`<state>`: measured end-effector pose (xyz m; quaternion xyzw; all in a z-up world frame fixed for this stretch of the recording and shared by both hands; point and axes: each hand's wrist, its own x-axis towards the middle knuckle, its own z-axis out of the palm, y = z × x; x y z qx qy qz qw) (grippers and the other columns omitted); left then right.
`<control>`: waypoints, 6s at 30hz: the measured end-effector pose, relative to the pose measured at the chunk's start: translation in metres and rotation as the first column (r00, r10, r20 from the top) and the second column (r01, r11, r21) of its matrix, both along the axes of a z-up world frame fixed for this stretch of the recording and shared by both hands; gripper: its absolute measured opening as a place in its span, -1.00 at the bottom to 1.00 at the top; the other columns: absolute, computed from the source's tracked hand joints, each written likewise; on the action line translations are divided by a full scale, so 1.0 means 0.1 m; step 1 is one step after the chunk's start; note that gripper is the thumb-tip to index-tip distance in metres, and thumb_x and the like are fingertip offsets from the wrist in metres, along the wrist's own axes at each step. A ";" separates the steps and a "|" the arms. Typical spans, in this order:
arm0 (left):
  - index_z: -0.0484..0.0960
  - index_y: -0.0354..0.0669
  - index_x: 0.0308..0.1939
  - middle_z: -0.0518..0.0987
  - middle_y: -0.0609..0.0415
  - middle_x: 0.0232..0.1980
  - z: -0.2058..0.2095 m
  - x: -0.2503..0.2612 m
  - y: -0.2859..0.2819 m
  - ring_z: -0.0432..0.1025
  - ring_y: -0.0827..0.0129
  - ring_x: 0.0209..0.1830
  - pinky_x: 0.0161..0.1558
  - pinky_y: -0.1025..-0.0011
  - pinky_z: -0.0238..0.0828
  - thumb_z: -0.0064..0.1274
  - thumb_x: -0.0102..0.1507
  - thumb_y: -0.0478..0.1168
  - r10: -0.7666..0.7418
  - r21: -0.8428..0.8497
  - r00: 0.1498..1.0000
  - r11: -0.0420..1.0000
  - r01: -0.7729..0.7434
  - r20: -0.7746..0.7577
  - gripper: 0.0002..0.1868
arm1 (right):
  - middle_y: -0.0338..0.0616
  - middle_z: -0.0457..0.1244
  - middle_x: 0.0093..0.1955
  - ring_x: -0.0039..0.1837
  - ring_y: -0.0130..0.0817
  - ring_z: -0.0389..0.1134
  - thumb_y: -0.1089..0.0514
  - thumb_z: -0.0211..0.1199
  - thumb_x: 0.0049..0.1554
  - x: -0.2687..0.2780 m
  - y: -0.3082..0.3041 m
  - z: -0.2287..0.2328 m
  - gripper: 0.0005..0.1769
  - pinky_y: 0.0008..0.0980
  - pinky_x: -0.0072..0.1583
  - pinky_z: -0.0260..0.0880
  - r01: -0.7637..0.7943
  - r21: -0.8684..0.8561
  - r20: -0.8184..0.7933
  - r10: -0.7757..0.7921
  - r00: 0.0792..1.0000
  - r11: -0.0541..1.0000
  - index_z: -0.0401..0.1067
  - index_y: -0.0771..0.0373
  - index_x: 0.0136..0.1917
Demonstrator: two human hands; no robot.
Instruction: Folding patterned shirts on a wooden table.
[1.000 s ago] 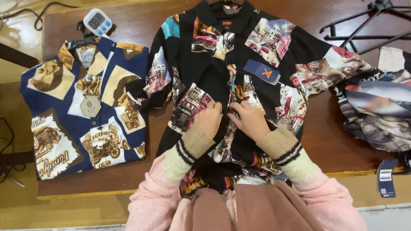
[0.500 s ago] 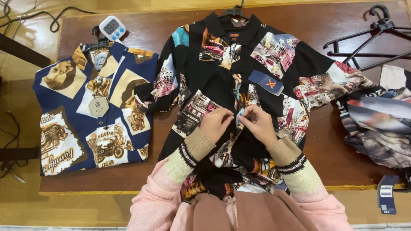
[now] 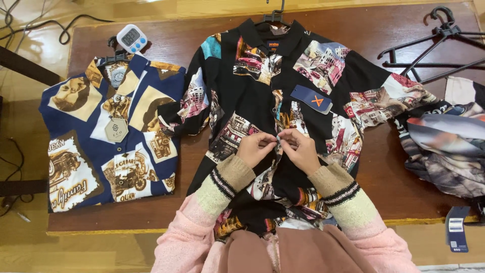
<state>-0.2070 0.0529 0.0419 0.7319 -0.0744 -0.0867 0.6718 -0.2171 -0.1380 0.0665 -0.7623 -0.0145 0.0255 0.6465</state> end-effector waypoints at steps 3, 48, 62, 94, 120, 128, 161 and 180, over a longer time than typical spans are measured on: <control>0.74 -0.15 -0.14 0.69 0.00 -0.25 -0.09 0.01 0.00 0.64 0.33 -0.26 -0.28 0.50 0.63 0.28 0.17 -0.35 0.017 0.060 0.999 0.998 -0.020 0.036 -0.81 | -0.05 0.46 -0.13 -0.08 -0.43 0.49 0.35 0.22 0.18 0.00 -0.03 -0.03 -0.75 -0.43 -0.10 0.54 -0.032 -0.090 0.049 0.037 0.998 0.995 0.55 0.14 0.11; 0.73 -0.28 -0.16 0.70 -0.06 -0.31 -0.21 0.07 0.01 0.62 0.47 -0.35 -0.29 0.61 0.62 0.29 0.16 -0.34 0.025 -0.119 0.994 0.992 -0.038 -0.108 -0.82 | -0.01 0.35 -0.24 -0.28 -0.41 0.39 0.44 0.40 0.00 0.12 -0.11 -0.47 -0.67 -0.49 -0.20 0.54 -0.035 0.202 -0.030 0.042 0.999 0.979 0.26 0.23 -0.15; 0.41 0.02 0.29 0.50 0.00 0.11 0.00 1.81 -0.27 0.52 0.03 0.10 0.08 0.02 0.51 0.16 0.30 0.02 -0.211 0.714 0.802 0.615 -0.336 0.559 -0.48 | -0.04 0.38 -0.09 -0.04 -0.39 0.40 0.24 0.30 0.22 0.00 -0.21 0.37 -0.75 -0.29 0.03 0.51 -0.254 0.055 -0.030 0.256 0.966 0.966 0.49 0.34 0.17; 0.60 0.17 -0.19 0.60 0.26 -0.24 0.24 -0.87 0.46 0.59 0.27 -0.18 -0.19 0.31 0.42 0.24 0.13 0.20 -0.648 0.835 0.759 0.383 0.395 -0.061 -0.65 | -0.07 0.37 -0.14 -0.02 -0.01 0.42 0.22 0.26 0.01 -0.66 -0.78 0.87 -0.62 -0.04 0.15 0.37 -0.594 -0.597 -0.165 0.642 0.749 0.540 0.49 0.13 0.14; 0.64 -0.09 0.01 0.71 0.13 -0.18 1.15 -0.64 1.40 0.59 0.51 -0.28 -0.17 0.60 0.60 0.18 0.25 -0.07 -0.620 0.444 0.526 0.299 0.845 -0.582 -0.70 | -0.26 0.50 0.12 -0.08 -0.34 0.58 0.02 0.46 -0.06 -0.65 -1.70 1.07 -0.23 -0.38 0.00 0.58 -0.541 -0.653 -0.589 0.093 0.802 0.530 0.35 -0.18 0.43; 0.56 -0.08 0.08 0.55 0.11 -0.01 0.62 1.45 1.19 0.50 0.31 -0.09 -0.08 0.36 0.43 0.09 0.28 -0.20 -0.072 0.673 0.901 0.691 -0.263 0.427 -0.71 | 0.06 0.37 0.03 0.01 -0.08 0.33 0.12 0.28 0.23 1.34 -1.05 0.61 -0.61 -0.21 0.07 0.32 -0.064 -0.673 0.350 0.393 0.850 0.737 0.49 0.38 0.26; 0.58 -0.09 0.09 0.64 0.05 -0.10 0.25 2.33 0.29 0.44 0.32 -0.10 0.01 0.32 0.36 0.18 0.30 0.06 -0.029 0.950 0.999 0.310 0.040 -0.033 -0.59 | -0.03 0.42 0.09 0.10 -0.10 0.43 -0.23 0.21 0.25 2.54 -0.42 0.06 -0.43 -0.04 0.32 0.17 0.073 -0.678 0.117 0.010 0.993 0.732 0.44 0.27 0.28; 0.64 -0.14 -0.47 0.59 -0.16 -0.42 1.35 2.62 0.54 0.49 -0.13 -0.49 -0.40 0.06 0.48 0.21 0.08 -0.03 -0.253 0.759 0.783 0.529 -0.379 0.568 -0.75 | 0.20 0.43 -0.05 -0.26 0.03 0.31 0.23 0.32 0.21 2.74 -3.46 0.97 -0.51 -0.16 -0.11 0.34 0.065 -0.947 0.199 0.415 0.888 0.314 0.59 0.36 0.40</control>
